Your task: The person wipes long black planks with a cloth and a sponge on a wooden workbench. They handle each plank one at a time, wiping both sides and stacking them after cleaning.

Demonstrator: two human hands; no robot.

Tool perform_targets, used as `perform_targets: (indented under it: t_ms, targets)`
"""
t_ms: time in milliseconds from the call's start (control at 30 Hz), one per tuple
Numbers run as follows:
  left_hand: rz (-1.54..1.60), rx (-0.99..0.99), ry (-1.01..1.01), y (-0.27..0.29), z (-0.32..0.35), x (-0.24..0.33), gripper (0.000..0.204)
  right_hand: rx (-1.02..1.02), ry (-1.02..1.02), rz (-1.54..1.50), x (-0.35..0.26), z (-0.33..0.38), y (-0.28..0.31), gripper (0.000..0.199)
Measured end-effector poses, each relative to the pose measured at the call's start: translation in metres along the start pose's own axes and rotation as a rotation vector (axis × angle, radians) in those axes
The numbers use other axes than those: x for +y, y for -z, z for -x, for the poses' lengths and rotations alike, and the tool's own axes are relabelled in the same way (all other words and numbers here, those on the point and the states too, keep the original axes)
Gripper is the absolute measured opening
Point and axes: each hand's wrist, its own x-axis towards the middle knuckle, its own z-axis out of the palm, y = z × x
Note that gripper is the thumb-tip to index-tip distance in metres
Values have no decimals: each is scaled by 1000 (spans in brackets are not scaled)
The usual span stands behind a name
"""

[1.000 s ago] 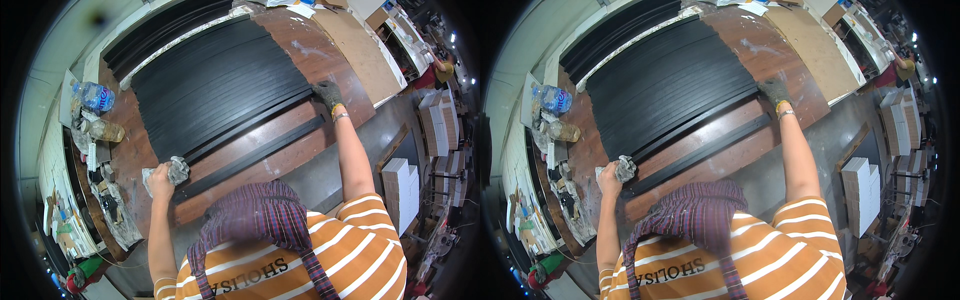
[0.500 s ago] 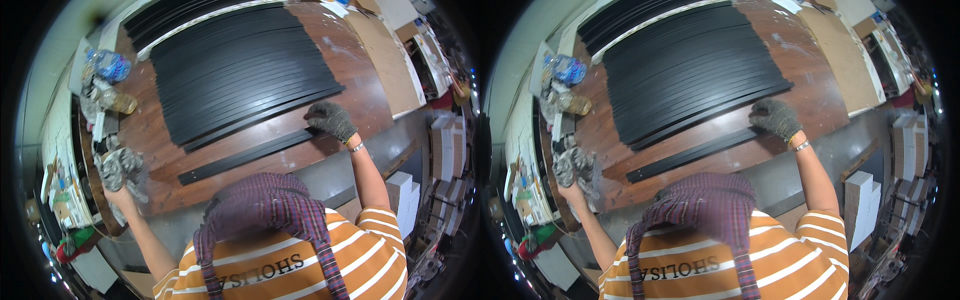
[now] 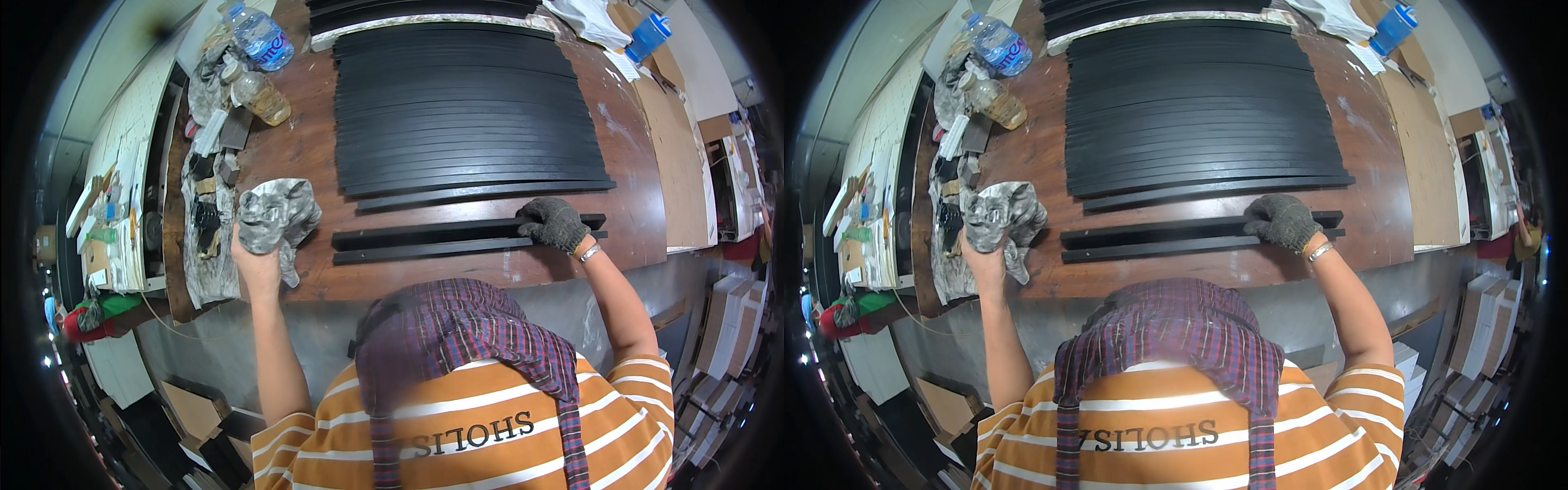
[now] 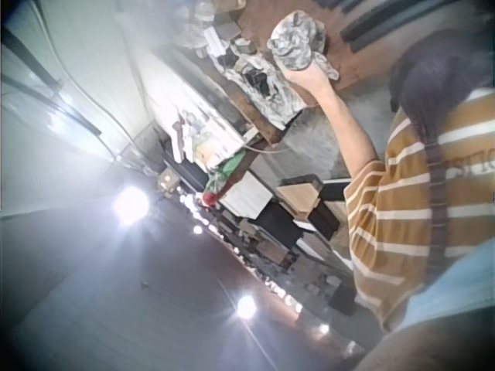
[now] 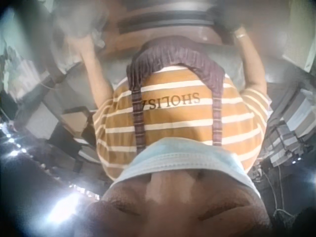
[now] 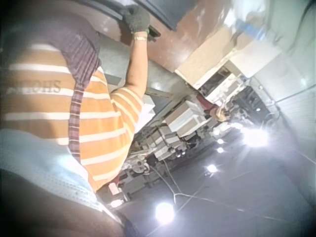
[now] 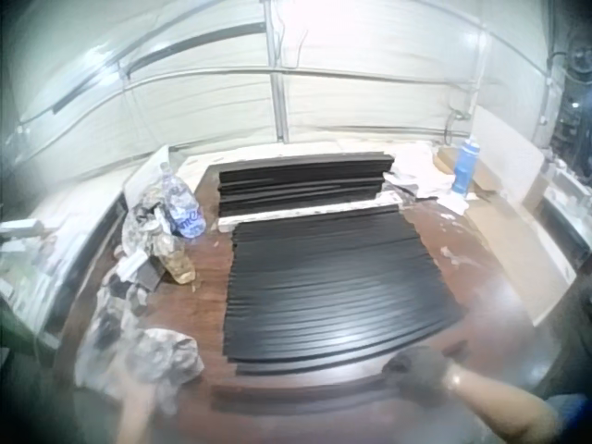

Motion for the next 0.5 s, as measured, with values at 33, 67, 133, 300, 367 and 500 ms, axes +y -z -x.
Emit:
perform_targets:
  t_ms: [33,67,133,300,367,500]
  targets:
    - [28,-33,36,-2,2,4,41,-12,-19,28,-4,-2,2,35]
    - [70,-65,9,-6,4,10,43,-11,-87,18,-8,-5,4,36]
    - [113,-112,-73,-21,14,34,40,42,-73,65,-19,-7,13,43]
    - [-341,-616,-672,-101,53,133,74,18,104,-113,-71,5,22,64]
    - [-183,-784,-798,-125,63,148,61,235,430,54,-91,13,23,62]
    - [-309,-373,-827,-98,18,71,47,296,39,-27,-111,39,30,50]
